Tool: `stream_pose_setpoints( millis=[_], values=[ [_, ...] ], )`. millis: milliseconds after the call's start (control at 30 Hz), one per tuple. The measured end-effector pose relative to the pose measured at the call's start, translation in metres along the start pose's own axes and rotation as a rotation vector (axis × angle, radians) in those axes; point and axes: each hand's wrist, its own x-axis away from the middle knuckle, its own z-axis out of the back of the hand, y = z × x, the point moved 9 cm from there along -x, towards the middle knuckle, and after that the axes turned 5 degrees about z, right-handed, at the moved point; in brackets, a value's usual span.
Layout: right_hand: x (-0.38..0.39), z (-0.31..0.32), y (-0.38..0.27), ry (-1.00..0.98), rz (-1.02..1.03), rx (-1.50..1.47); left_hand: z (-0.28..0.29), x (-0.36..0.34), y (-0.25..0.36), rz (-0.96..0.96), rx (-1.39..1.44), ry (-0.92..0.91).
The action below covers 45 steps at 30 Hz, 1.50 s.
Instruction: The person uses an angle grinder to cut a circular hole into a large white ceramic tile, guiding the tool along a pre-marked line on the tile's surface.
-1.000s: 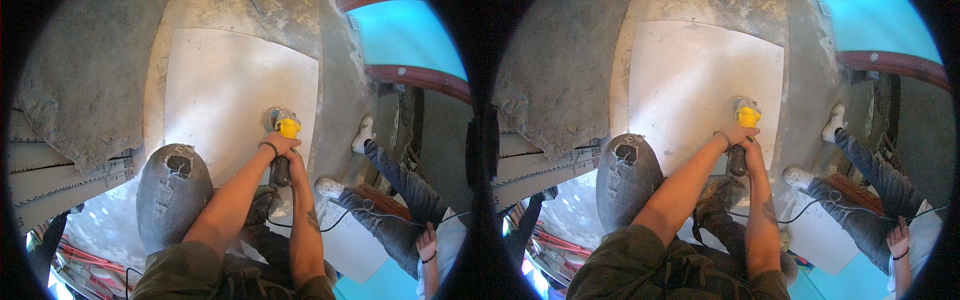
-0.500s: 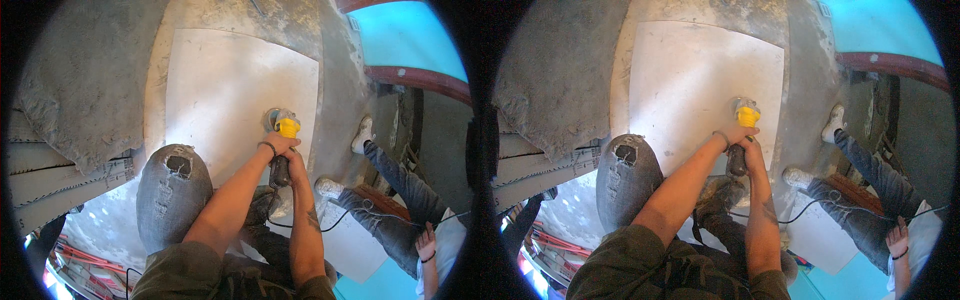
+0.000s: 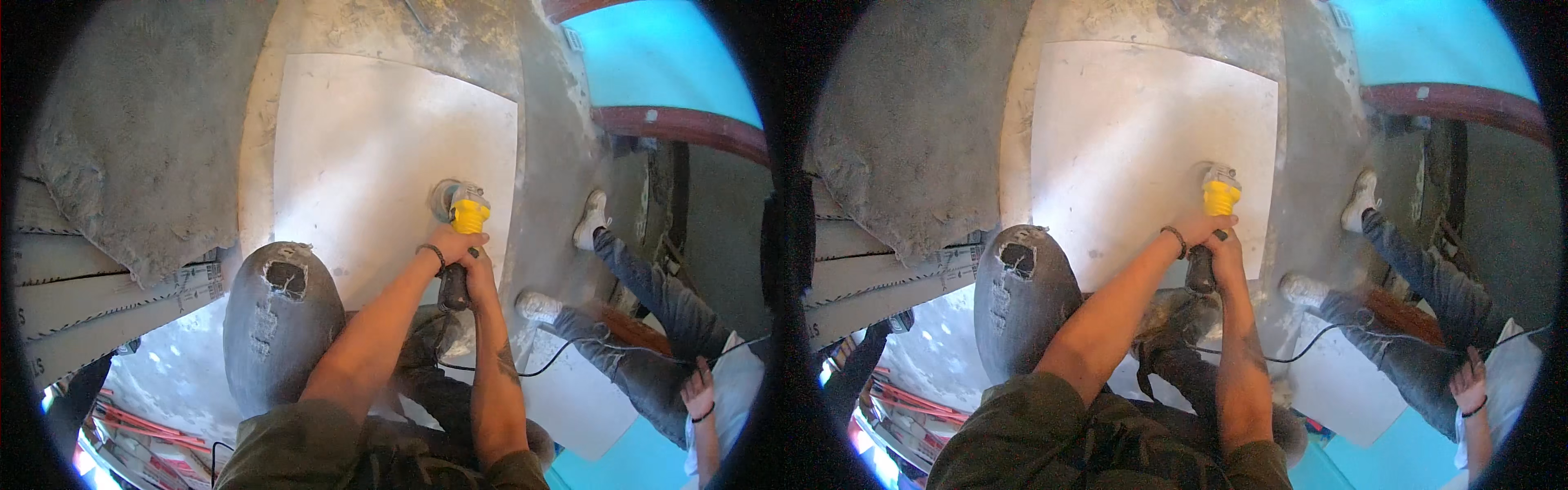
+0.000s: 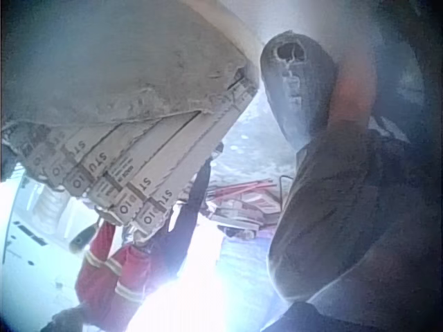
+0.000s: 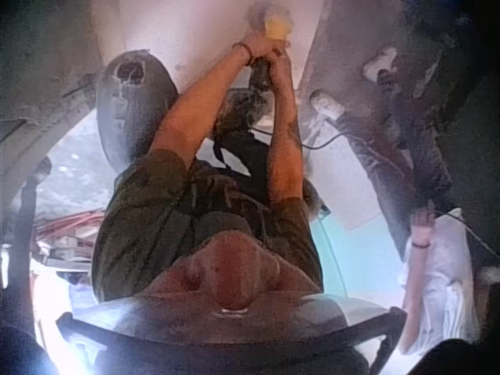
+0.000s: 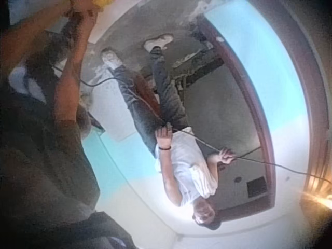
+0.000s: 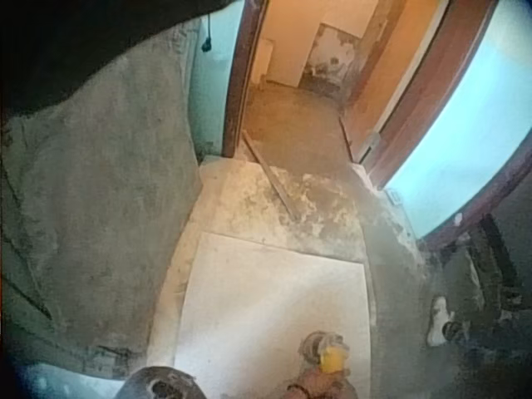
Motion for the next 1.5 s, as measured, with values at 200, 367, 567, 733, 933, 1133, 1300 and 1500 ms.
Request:
stream_pose_setpoints(
  millis=[200,367,567,733,933,1133,1300,1500],
  values=[
    [-0.011,-0.002,-0.002,-0.040,0.034,0.105,-0.001,-0.023,-0.011,-0.101,0.086,-0.047],
    [-0.027,0.002,0.004,-0.043,0.070,0.195,0.000,-0.039,-0.015,-0.096,0.220,-0.103],
    [-0.026,-0.013,-0.003,-0.074,-0.006,0.180,0.009,-0.048,-0.018,-0.089,0.342,-0.100],
    [-0.019,-0.035,-0.011,-0.100,-0.041,0.106,0.023,-0.063,-0.034,-0.075,0.340,-0.058],
    [-0.024,-0.016,-0.006,-0.099,-0.071,0.109,0.013,-0.029,-0.012,0.055,0.222,-0.062],
    [-0.019,-0.030,-0.014,-0.084,-0.028,0.128,0.021,-0.036,-0.013,-0.036,0.264,-0.060],
    [-0.018,-0.035,-0.015,-0.119,-0.038,0.097,0.020,-0.054,-0.025,-0.034,0.239,-0.058],
    [-0.021,-0.024,-0.010,-0.095,-0.034,0.102,0.011,-0.058,-0.024,-0.046,0.263,-0.067]
  ],
)
